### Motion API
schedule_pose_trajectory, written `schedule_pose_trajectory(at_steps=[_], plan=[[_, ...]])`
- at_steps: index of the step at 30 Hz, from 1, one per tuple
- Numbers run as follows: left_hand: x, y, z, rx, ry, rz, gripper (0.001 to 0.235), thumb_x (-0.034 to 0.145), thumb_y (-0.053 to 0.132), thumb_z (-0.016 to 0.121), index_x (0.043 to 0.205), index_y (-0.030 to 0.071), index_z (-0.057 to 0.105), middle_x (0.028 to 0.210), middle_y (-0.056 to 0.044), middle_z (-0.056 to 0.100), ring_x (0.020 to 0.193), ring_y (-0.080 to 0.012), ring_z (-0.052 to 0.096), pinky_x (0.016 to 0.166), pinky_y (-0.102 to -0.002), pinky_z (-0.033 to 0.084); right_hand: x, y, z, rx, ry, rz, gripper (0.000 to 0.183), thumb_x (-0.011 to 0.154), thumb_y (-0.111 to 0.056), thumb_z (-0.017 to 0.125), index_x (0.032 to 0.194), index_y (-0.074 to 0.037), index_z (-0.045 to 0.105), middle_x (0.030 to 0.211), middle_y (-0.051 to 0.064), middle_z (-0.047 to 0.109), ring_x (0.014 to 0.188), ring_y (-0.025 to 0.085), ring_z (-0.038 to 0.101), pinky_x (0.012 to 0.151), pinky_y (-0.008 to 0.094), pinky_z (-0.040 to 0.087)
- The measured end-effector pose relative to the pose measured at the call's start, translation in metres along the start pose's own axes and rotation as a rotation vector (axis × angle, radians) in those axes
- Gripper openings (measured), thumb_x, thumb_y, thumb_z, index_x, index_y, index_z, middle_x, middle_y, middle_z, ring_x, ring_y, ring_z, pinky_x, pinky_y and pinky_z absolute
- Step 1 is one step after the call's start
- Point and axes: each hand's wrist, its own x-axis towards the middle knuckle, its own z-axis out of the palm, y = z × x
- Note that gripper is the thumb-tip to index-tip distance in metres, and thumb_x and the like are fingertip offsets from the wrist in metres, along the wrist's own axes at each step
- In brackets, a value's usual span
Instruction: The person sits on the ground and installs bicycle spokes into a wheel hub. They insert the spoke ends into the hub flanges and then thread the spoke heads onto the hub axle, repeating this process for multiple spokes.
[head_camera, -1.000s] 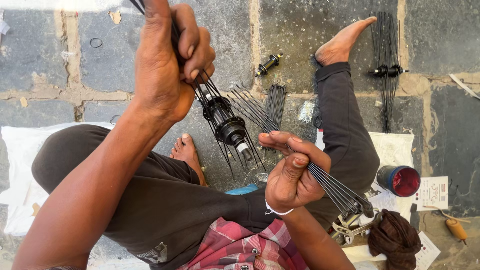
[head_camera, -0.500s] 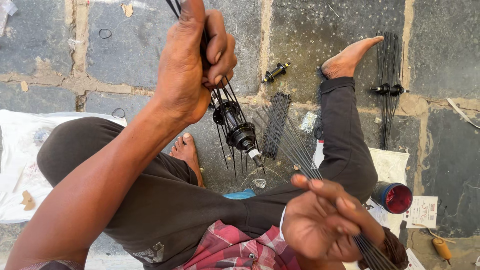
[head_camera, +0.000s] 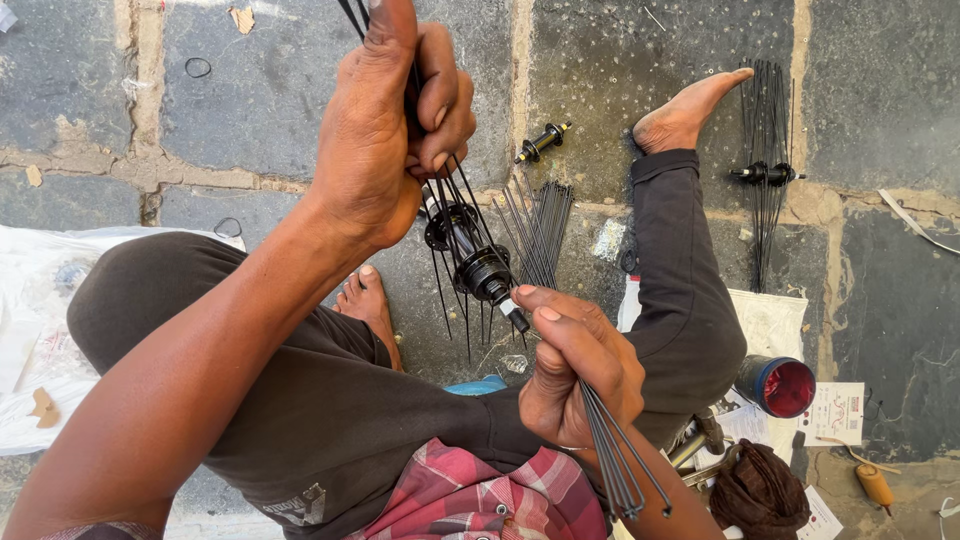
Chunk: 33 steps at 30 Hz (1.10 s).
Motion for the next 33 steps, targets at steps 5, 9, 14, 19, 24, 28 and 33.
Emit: schedule_pose_trajectory(at_steps=[5,9,14,19,24,28,33], plan=[[-0.002,0.001,-0.002,-0.01,0.002,0.0,0.066,0.103,0.071,0.043,0.073,0.013,0.041,0.055,0.002,0.035,0.046,-0.0071,0.032,0.049,-0.026,0.028,0.03,-0.007,0.004,-0.079,-0.109,-0.021,0.02,0.104,-0.001,0.057,0.122,0.003,0.052,0.105,0.023,0.072,0.101,0.033,0.076,0.087,0.039,0.063],[-0.001,0.0,-0.001,0.022,0.005,-0.025,0.064,0.1,0.072,0.044,0.075,0.013,0.041,0.059,0.001,0.036,0.05,-0.009,0.035,0.05,-0.027,0.027,0.054,-0.02,-0.015,-0.363,-0.464,0.059,0.039,0.086,0.009,0.061,0.123,0.007,0.052,0.111,0.026,0.072,0.103,0.037,0.073,0.09,0.042,0.059],[0.0,-0.002,-0.003,-0.035,0.045,-0.101,0.062,0.099,0.072,0.044,0.074,0.015,0.04,0.054,0.001,0.035,0.049,-0.0099,0.033,0.05,-0.03,0.026,0.03,-0.019,-0.029,-0.093,-0.034,0.404,0.021,0.11,-0.006,0.052,0.126,0.008,0.056,0.112,0.028,0.072,0.101,0.033,0.077,0.086,0.042,0.064],[0.003,-0.001,-0.005,-0.089,0.055,-0.135,0.066,0.101,0.072,0.044,0.07,0.015,0.038,0.051,0.0,0.033,0.042,-0.0084,0.025,0.045,-0.029,0.021,-0.011,-0.01,-0.02,0.247,0.447,0.36,0.031,0.118,-0.021,0.049,0.123,0.01,0.049,0.101,0.031,0.068,0.087,0.033,0.076,0.08,0.043,0.069],[0.004,0.0,-0.003,-0.13,0.044,-0.161,0.068,0.101,0.073,0.044,0.069,0.014,0.037,0.049,0.0,0.031,0.041,-0.0082,0.021,0.043,-0.028,0.018,-0.024,-0.003,-0.015,0.303,0.407,0.397,0.028,0.118,-0.02,0.048,0.122,0.008,0.049,0.1,0.031,0.068,0.087,0.033,0.076,0.083,0.042,0.068],[0.005,0.001,-0.003,-0.122,0.07,-0.187,0.074,0.102,0.079,0.044,0.066,0.014,0.035,0.048,0.0,0.029,0.04,-0.0078,0.017,0.043,-0.029,0.017,-0.027,0.005,-0.015,0.338,0.36,0.382,0.026,0.117,-0.02,0.048,0.123,0.006,0.048,0.109,0.031,0.069,0.09,0.031,0.076,0.087,0.041,0.067],[0.004,-0.001,-0.009,-0.082,0.073,-0.159,0.074,0.102,0.077,0.043,0.064,0.014,0.033,0.047,0.0,0.028,0.041,-0.0083,0.015,0.042,-0.029,0.016,-0.017,0.006,-0.018,0.303,0.241,0.391,0.023,0.116,-0.016,0.047,0.129,0.003,0.049,0.119,0.026,0.068,0.099,0.03,0.075,0.092,0.039,0.064]])
